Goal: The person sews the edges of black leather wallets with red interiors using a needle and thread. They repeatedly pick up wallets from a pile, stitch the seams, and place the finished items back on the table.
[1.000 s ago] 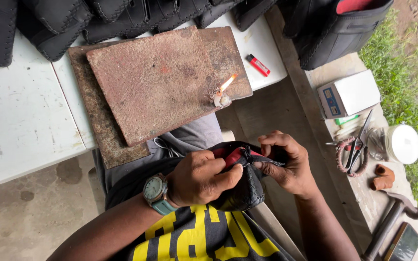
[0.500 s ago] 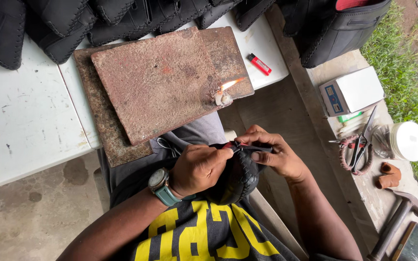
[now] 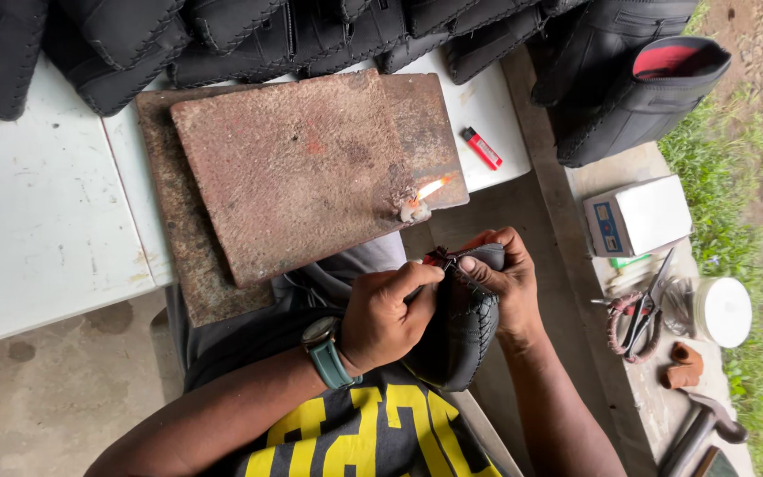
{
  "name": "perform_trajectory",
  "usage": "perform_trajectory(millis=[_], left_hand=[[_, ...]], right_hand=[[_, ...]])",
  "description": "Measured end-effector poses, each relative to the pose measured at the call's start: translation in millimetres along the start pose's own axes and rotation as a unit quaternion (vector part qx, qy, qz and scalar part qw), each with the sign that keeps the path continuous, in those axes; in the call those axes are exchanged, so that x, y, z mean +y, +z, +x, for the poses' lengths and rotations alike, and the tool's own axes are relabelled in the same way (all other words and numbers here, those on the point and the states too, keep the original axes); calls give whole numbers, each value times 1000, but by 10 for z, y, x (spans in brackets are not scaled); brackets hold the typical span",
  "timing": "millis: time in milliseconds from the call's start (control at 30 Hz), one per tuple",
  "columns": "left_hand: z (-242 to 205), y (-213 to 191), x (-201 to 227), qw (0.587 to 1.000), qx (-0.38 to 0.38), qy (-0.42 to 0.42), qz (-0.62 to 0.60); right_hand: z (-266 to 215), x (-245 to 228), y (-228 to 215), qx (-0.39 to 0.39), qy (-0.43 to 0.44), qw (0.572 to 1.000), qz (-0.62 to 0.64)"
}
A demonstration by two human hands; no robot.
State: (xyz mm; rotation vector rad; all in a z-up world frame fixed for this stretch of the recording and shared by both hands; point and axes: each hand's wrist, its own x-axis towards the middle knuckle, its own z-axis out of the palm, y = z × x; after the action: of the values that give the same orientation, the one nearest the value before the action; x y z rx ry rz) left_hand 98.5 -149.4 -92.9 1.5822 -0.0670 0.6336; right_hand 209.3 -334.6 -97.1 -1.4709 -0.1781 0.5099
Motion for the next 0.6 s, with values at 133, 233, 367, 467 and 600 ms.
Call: perform_trajectory(millis=[133,233,367,467,600], left_hand=[[78,-10,-6,999,-23,-19,-17],[116,-40,-33,999,-34,-17,-12],[167,-32,-125,999,-35,-38,9],[200,-35,-185,998,-36,-44,7],[253,-22,-224,998,-6,-56,-17]], right_hand=[[128,-139,100,17,49,998,47],[236,-155,214,16,82,993,90],[306,-135,266,37,118,988,97],[392,-131,290,39,125,986,107],[460,-160,341,50,153,981,110]])
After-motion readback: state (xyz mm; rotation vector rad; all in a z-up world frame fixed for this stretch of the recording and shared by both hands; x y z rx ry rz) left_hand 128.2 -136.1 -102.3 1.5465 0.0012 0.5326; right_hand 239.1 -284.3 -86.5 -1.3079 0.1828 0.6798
